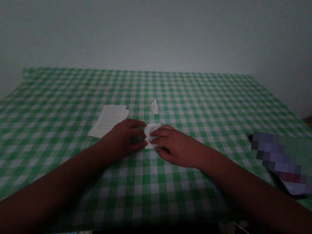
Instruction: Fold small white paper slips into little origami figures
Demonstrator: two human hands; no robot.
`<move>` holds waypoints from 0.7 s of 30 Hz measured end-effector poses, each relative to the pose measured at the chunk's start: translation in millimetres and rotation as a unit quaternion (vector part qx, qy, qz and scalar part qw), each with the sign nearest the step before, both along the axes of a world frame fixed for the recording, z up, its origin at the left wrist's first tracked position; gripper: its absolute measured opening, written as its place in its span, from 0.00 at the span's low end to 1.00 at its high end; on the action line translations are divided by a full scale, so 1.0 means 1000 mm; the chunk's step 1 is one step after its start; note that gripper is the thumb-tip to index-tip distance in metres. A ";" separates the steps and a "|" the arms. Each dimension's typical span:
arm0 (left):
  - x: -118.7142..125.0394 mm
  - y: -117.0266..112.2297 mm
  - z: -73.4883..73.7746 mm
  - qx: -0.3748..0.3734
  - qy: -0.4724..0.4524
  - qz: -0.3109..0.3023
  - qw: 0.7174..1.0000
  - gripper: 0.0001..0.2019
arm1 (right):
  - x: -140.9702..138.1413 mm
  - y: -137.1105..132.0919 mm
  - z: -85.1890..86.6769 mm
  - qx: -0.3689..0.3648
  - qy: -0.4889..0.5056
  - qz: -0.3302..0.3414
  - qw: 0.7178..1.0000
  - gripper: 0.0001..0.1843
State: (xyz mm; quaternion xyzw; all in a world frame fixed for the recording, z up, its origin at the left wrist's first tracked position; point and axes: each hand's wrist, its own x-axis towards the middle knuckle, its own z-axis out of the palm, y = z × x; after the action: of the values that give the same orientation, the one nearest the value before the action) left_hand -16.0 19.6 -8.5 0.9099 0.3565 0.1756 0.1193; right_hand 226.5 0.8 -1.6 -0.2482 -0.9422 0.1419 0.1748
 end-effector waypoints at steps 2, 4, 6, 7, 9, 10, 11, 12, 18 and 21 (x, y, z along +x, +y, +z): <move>-0.002 0.002 0.000 -0.001 -0.003 -0.009 1.000 0.08 | -0.001 -0.002 0.002 -0.004 -0.001 -0.002 1.000 0.14; -0.003 0.003 0.000 0.000 -0.002 -0.012 1.000 0.08 | -0.002 -0.003 0.003 -0.007 -0.002 -0.003 1.000 0.14; -0.003 0.004 0.000 -0.004 0.001 -0.010 1.000 0.08 | -0.002 -0.003 0.002 -0.011 0.002 -0.006 1.000 0.14; -0.003 0.004 0.000 -0.007 0.003 -0.009 1.000 0.08 | -0.002 -0.003 0.002 -0.014 0.008 -0.009 1.000 0.14; -0.003 0.003 0.001 -0.014 0.002 -0.003 1.000 0.08 | -0.003 -0.001 -0.001 -0.024 0.026 -0.016 0.999 0.13; -0.003 0.002 0.001 -0.017 0.002 0.001 1.000 0.08 | -0.003 0.000 -0.001 -0.031 0.035 -0.019 0.999 0.13; -0.002 0.002 0.001 -0.019 0.002 0.005 1.000 0.08 | -0.003 0.001 -0.002 -0.039 0.045 -0.022 0.998 0.12; -0.002 0.001 0.002 -0.021 0.002 0.007 1.000 0.08 | -0.003 0.003 -0.002 -0.047 0.054 -0.024 0.997 0.12; -0.002 0.001 0.001 -0.021 -0.002 0.007 1.000 0.08 | -0.003 0.008 -0.004 -0.072 0.089 -0.055 0.992 0.11; -0.002 0.002 0.000 -0.024 0.000 0.007 1.000 0.08 | -0.002 0.010 -0.008 -0.048 0.092 -0.062 0.993 0.08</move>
State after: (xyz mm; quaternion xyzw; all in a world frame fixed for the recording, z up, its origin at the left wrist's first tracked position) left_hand -18.1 21.5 -8.1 0.9041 0.3671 0.1684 0.1398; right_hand 224.7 11.1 -9.7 -0.3002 -0.8970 0.1980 0.2571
